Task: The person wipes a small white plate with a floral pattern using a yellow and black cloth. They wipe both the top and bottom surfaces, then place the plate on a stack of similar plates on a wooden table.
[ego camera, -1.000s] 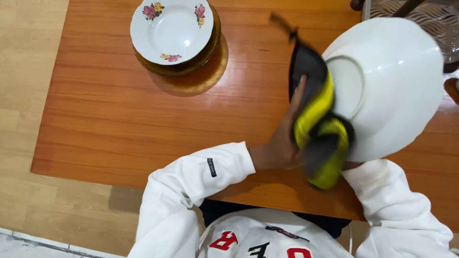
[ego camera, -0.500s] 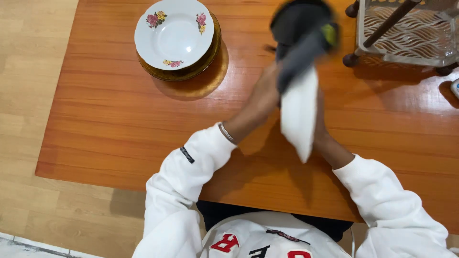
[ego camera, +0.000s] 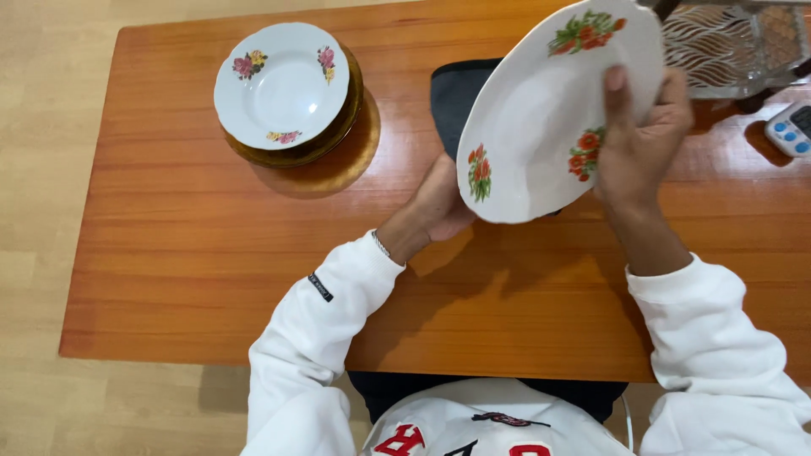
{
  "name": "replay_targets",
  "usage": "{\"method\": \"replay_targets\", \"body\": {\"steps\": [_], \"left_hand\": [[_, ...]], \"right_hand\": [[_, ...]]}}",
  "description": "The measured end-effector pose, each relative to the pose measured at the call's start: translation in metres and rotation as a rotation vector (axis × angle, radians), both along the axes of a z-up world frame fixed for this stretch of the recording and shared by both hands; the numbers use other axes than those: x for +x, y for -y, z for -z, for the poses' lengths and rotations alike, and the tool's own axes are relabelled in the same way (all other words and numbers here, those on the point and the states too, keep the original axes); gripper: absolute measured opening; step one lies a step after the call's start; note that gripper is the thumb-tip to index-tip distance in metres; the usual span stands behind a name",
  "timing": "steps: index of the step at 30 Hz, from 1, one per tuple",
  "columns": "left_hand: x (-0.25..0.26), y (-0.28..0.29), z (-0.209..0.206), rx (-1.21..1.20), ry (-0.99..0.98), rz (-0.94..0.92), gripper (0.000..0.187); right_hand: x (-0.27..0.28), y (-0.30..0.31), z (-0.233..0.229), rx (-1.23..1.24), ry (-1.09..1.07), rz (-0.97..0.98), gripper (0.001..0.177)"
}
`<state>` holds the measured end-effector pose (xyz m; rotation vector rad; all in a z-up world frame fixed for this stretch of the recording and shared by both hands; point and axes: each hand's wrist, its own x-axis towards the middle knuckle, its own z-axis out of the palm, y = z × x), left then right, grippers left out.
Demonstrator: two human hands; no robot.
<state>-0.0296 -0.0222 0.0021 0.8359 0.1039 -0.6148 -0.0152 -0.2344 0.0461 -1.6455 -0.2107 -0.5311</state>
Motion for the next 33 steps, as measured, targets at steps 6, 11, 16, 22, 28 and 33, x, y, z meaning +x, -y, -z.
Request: {"method": "replay_targets", "body": {"steps": [6,11,16,22,28,33], "left_hand": [[-0.007,0.004,-0.001,-0.081,0.134,-0.046,0.059],[-0.029,0.010,-0.022,0.477,1.004,-0.013,0.088],[-0.037,0.013,-0.025,0.660,1.248,-0.246,0.025],[-0.025,-0.005,-0.026,0.822,1.659,-0.416,0.038],[-0.040,-0.011,-0.083,1.061,2.165,-0.219,0.032],[-0.049,0.015,-0.057,1.341,2.125,-0.131,0.049]], "right_hand": [[-0.011,0.041,0.018,-0.162,0.413,0.274,0.040],[-0.027,0.055,0.022,-0.369,0.576,0.431,0.032],[-0.038,0.060,0.025,-0.262,0.425,0.216,0.047],[-0.057,0.060,-0.016,0.293,-0.287,-0.363,0.064],[-0.056,0.077,0.004,1.065,-0.618,-0.866,0.048],[-0.065,0.066,0.015,0.927,-0.531,-0.483,0.028]]}}
